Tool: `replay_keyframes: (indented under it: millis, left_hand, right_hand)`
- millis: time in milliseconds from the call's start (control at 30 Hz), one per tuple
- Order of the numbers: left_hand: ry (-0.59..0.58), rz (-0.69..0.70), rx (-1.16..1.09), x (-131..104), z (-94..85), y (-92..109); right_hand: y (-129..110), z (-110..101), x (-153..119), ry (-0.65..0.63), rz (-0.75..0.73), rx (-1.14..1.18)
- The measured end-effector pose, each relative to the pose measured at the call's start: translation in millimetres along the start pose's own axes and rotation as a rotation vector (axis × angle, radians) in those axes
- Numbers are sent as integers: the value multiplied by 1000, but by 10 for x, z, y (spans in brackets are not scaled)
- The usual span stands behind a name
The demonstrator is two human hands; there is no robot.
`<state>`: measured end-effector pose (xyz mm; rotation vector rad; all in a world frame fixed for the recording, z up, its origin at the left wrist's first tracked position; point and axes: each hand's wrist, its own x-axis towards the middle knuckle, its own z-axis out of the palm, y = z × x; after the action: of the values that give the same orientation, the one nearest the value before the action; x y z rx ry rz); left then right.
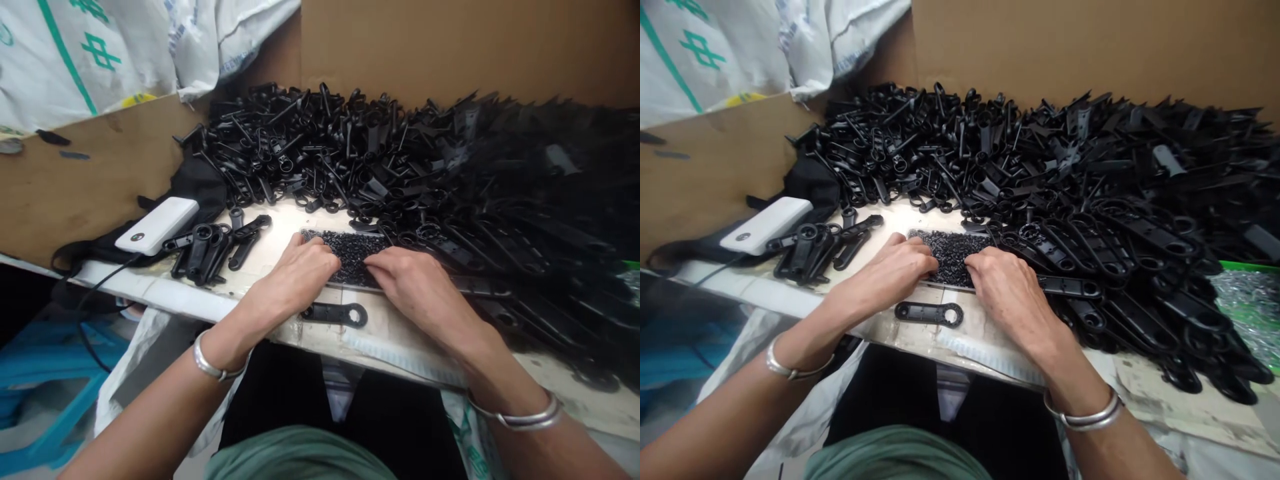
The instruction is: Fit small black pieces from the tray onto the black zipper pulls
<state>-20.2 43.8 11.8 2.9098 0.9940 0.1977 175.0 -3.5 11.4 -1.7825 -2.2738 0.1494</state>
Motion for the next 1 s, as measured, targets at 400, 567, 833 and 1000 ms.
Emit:
replay_keyframes:
  millis: [400,567,833,1000]
  left_hand:
    - [47,-110,-182,-3,10,-72]
    - [118,-182,-284,-63,-13,-102]
    - [351,-396,-844,-154,-12,101]
    - [391,-455,-856,-147,87,114]
  right_hand:
    - [-26,-52,-52,73,117,493]
    - [-68,-58,-99,0,276,818]
    - [-163,67,-254,20,392,1570]
    - [-213,149,-288,67,462,1704]
